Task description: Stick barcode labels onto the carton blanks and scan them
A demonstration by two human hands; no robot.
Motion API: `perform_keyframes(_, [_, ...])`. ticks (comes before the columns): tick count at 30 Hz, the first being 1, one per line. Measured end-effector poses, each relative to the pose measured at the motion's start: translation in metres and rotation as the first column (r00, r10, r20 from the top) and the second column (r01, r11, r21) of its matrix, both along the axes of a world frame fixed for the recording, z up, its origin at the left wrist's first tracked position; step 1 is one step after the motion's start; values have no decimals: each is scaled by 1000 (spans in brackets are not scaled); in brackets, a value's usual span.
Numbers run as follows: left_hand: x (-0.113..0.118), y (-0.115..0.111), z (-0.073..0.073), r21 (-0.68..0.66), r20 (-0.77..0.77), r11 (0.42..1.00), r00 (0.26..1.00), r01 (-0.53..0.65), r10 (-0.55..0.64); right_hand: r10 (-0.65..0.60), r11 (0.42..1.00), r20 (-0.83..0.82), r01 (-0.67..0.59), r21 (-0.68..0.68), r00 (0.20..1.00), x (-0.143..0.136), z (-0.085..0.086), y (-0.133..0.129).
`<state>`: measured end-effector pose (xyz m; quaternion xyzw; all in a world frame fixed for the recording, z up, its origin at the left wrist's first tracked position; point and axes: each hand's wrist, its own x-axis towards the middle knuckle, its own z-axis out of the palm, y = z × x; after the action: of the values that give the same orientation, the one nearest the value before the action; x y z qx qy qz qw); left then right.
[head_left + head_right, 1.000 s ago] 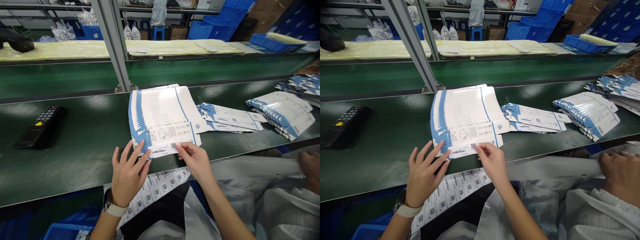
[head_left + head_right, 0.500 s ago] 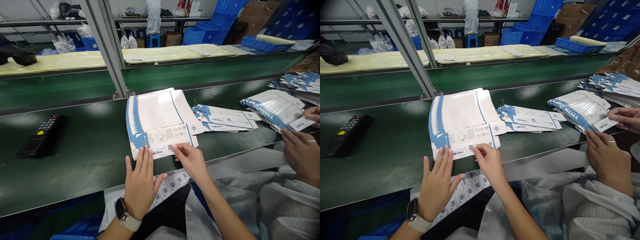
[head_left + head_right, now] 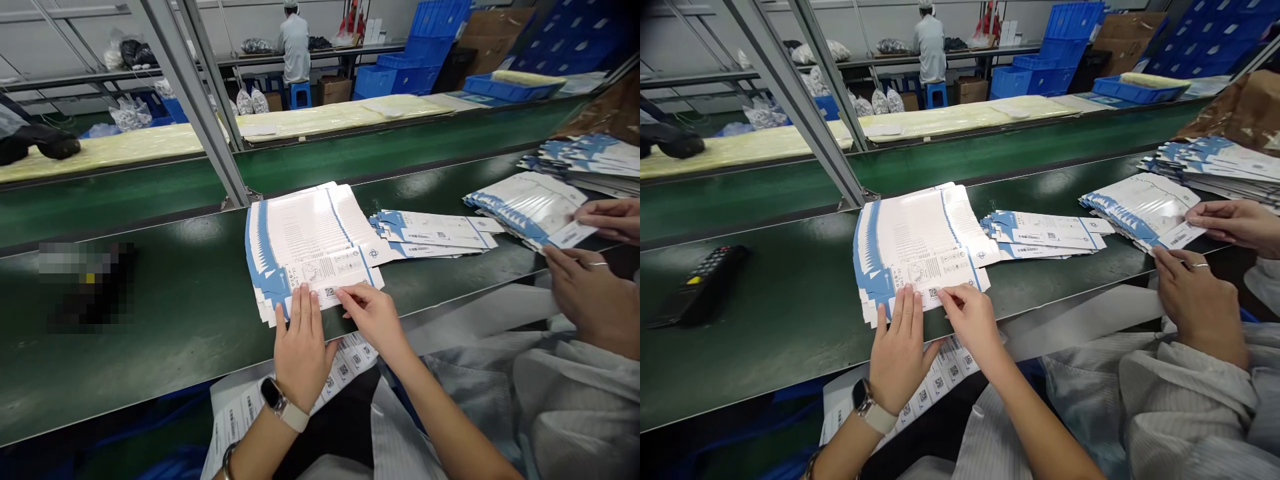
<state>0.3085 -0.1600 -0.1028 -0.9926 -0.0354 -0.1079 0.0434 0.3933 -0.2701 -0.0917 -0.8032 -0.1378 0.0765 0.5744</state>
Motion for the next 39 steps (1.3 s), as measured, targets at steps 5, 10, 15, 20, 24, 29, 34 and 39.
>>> perform_keyframes(5, [-1, 0, 2, 0, -6, 1000, 1000, 2, -2, -314, 904, 451, 408, -128, 835, 14, -6, -24])
perform_keyframes(10, [1, -5, -1, -22, 11, 999, 999, -30, 30, -230, 878, 504, 401, -261, 832, 23, -20, -38])
perform_keyframes(15, [19, -30, -4, -107, 16, 994, 1000, -12, 14, -256, 880, 530, 422, -219, 809, 23, -25, -35])
perform_keyframes(20, [46, -55, -3, -237, 25, 963, 992, 128, -126, -237, 886, 507, 398, -237, 829, 24, -23, -37])
perform_keyframes(24, [39, -50, 2, -332, 130, 856, 918, 396, -374, -259, 885, 441, 394, -247, 859, 24, -21, -38])
perform_keyframes(29, [-18, -31, 0, -437, 437, 740, 840, 511, -322, -322, 910, 353, 390, -139, 878, 27, -24, -41])
perform_keyframes(34, [-60, -1, -10, -452, 573, 812, 818, 370, -53, -343, 927, 101, 318, 199, 934, 29, -26, -48])
perform_keyframes(39, [-57, 24, -6, -390, 630, 885, 775, 254, 55, -416, 758, -93, 402, 514, 904, 39, -13, -69])
